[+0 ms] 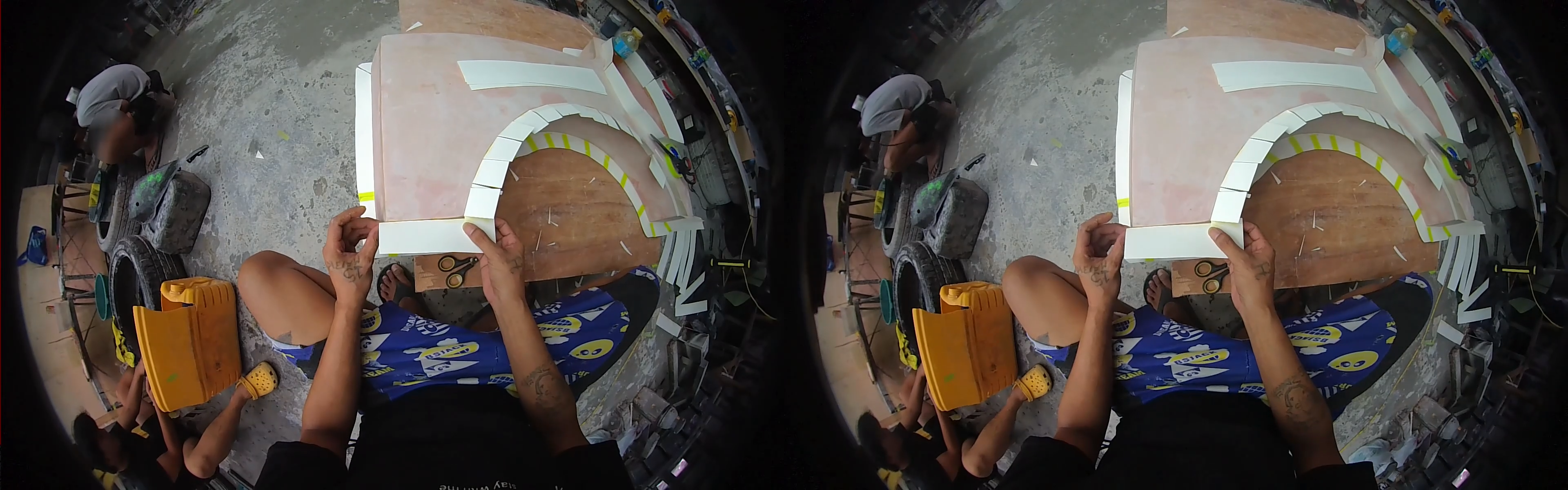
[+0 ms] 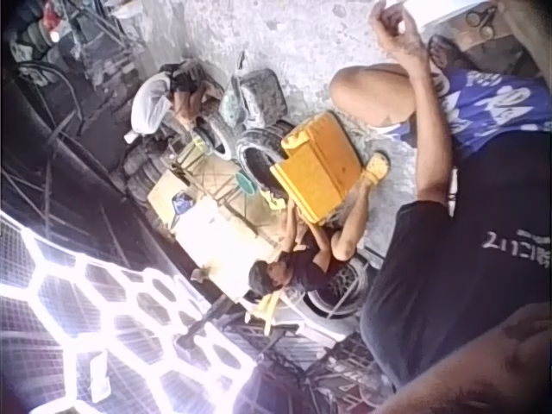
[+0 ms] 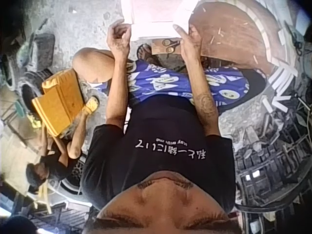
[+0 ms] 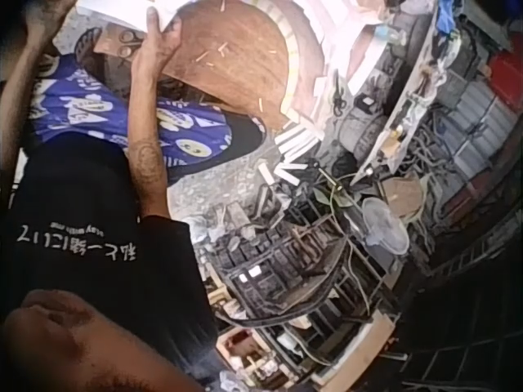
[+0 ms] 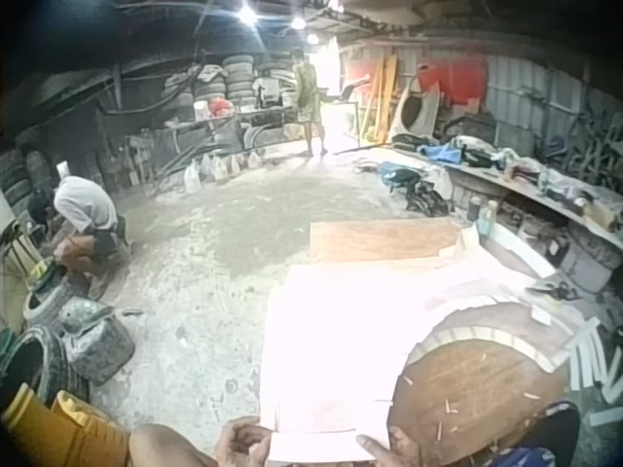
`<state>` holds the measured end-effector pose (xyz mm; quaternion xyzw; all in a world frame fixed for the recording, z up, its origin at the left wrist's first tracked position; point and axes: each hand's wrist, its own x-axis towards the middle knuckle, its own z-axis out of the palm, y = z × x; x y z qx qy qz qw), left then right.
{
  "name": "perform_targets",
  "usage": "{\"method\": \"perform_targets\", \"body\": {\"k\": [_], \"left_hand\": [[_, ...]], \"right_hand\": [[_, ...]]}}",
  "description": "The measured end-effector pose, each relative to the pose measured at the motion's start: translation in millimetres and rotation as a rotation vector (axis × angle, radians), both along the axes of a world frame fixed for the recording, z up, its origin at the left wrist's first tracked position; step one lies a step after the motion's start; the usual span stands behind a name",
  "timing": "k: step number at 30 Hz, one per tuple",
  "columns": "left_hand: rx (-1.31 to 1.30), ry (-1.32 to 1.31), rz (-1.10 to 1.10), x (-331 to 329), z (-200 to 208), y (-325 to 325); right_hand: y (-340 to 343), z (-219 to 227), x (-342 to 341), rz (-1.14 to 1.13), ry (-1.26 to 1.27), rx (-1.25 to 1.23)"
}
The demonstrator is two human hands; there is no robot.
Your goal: Manually cutting and fitting white strips of material onto a large, curved wooden or fiberglass template, likely for custom car modification.
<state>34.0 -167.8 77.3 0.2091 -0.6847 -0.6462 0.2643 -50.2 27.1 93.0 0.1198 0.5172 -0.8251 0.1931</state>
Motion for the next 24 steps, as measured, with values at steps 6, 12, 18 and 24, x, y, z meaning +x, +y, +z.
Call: {"method": "perform_targets", "body": {"k": [6,12,18,24], "left_hand": [[0.017,0.007,-0.016,0.5,-3.6,-1.5],[0.023,0.007,-0.029,0.8,-3.8,-1.7],[-0.046,0.027,-0.037,-1.0,-5.8,-2.2],[-0.056,0.031,-0.029,-1.3,-4.7,-2.5]], "right_hand": [[-0.2,-0.3,-1.5,0.003,0.000,0.018],[-2.8,3.3,-1.6,-0.008,-0.007,0.035],[-3.7,2.0,-2.2,-0.023,-0.028,0.008],[-4.2,3.9,-1.9,-0.010,-0.014,-0.005]]}}
